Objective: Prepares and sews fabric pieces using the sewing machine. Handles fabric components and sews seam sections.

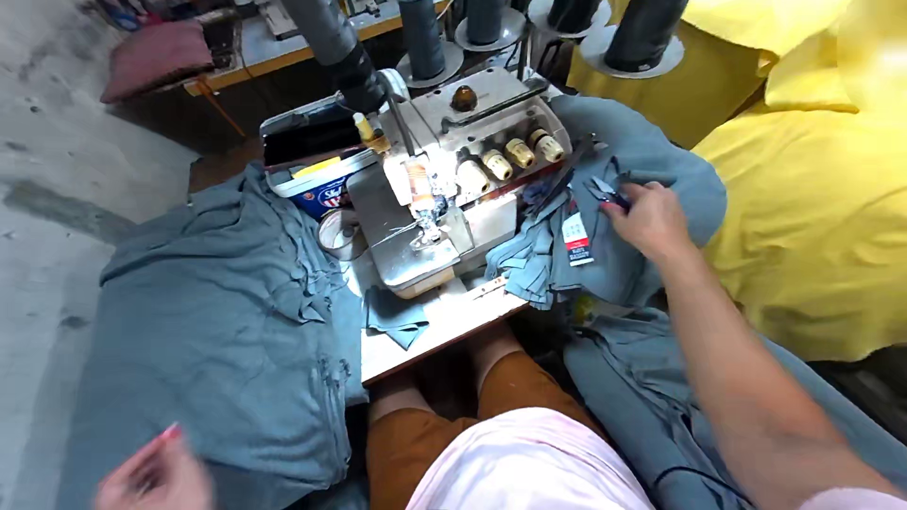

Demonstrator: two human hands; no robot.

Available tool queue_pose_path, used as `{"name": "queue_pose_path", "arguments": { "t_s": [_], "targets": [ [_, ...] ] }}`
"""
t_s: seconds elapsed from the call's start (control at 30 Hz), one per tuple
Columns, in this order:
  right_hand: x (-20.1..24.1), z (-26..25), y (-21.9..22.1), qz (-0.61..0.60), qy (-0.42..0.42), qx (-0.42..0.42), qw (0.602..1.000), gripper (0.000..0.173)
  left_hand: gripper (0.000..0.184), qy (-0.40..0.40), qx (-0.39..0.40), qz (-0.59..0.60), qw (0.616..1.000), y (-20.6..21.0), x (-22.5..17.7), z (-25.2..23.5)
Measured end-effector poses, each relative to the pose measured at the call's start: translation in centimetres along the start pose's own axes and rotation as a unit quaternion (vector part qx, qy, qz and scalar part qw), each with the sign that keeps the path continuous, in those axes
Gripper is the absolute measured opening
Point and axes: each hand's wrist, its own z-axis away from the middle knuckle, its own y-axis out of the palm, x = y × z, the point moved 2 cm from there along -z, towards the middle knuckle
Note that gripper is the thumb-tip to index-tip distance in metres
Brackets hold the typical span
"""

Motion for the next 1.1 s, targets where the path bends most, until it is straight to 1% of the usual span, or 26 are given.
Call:
{"name": "queue_pose_path", "arguments": {
  "t_s": [0.07,0.1,0.13,0.2,0.27,0.3,0.33,0.37,0.43,0.47,0.53,0.6,0.63,0.7,0.73,0.8,0.83,0.87,0.93,1.0,1.03,1.07,1.1],
  "targets": [
    [-1.5,-0.1,1.3,0.016,-0.046,-0.033,0.998,0.033,0.033,0.107,0.066,0.053,0.991,4.8,-3.6,-0.6],
    [-1.7,-0.1,1.4,0.021,-0.054,-0.039,0.998,0.028,0.03,0.141,0.096,0.081,0.982,7.1,-5.4,-0.9],
    [-1.8,-0.3,1.2,0.026,-0.053,-0.033,0.998,0.027,0.027,0.153,0.136,0.107,0.973,9.1,-7.1,-1.1],
    [-1.7,-0.3,0.9,0.026,-0.061,-0.02,0.998,0.03,0.031,0.144,0.209,0.136,0.958,13.0,-9.8,-1.7],
    [-1.5,-0.2,0.7,0.035,-0.086,-0.006,0.996,0.041,0.044,0.106,0.299,0.103,0.943,15.7,-12.2,-2.7],
    [-1.4,-0.1,0.8,0.047,-0.1,0.006,0.994,0.043,0.05,0.087,0.346,0.08,0.931,16.7,-13.0,-3.2],
    [-1.4,-0.2,0.9,0.062,-0.113,0.017,0.991,0.04,0.054,0.079,0.381,0.054,0.92,17.4,-13.3,-3.7],
    [-1.5,-0.5,1.0,0.077,-0.122,0.028,0.989,0.037,0.052,0.087,0.385,0.044,0.918,17.8,-13.3,-3.9],
    [-1.7,-1.2,0.8,0.093,-0.116,0.031,0.988,0.029,0.033,0.136,0.331,0.052,0.932,17.6,-12.8,-3.9],
    [-1.7,-1.4,0.4,0.08,-0.098,0.021,0.992,0.028,0.028,0.157,0.303,0.057,0.938,17.1,-12.6,-3.8],
    [-1.0,-0.7,-0.9,0.011,-0.057,-0.029,0.998,0.033,0.024,0.183,0.267,0.071,0.943,15.4,-12.4,-3.4],
    [2.0,1.6,-2.4,-0.081,-0.063,-0.076,0.992,0.04,0.021,0.192,0.247,0.08,0.947,13.8,-12.6,-3.0],
    [4.3,3.4,-2.7,-0.114,-0.098,-0.077,0.986,0.043,0.021,0.193,0.237,0.085,0.948,13.3,-12.6,-2.8],
    [9.4,7.4,-2.2,-0.138,-0.194,-0.045,0.97,0.047,0.022,0.199,0.216,0.095,0.951,12.5,-12.8,-2.7],
    [11.8,9.1,-1.4,-0.123,-0.24,-0.038,0.962,0.046,0.022,0.203,0.205,0.099,0.952,12.1,-12.9,-2.8],
    [15.5,11.0,0.8,-0.063,-0.328,-0.07,0.94,0.039,0.022,0.218,0.18,0.105,0.953,11.6,-13.1,-3.0],
    [16.9,11.3,1.9,-0.03,-0.356,-0.083,0.93,0.036,0.022,0.23,0.168,0.108,0.953,11.5,-13.0,-3.1],
    [18.1,11.3,2.8,0.001,-0.37,-0.082,0.926,0.035,0.022,0.243,0.157,0.11,0.951,11.3,-12.9,-3.1],
    [20.4,10.8,3.8,0.029,-0.364,-0.05,0.93,0.038,0.022,0.259,0.146,0.115,0.948,11.0,-13.0,-3.1],
    [22.3,10.3,4.0,0.051,-0.341,0.047,0.938,0.047,0.022,0.272,0.135,0.117,0.946,10.7,-12.8,-3.0],
    [22.6,10.1,4.3,0.041,-0.349,0.053,0.935,0.048,0.022,0.276,0.13,0.112,0.946,10.5,-12.4,-3.2],
    [22.5,10.0,4.5,0.007,-0.361,0.035,0.932,0.044,0.022,0.272,0.126,0.1,0.949,10.1,-11.5,-3.8],
    [22.1,10.1,4.6,-0.046,-0.372,0.0,0.927,0.039,0.023,0.249,0.121,0.078,0.958,9.4,-10.0,-5.0]
  ]
}}
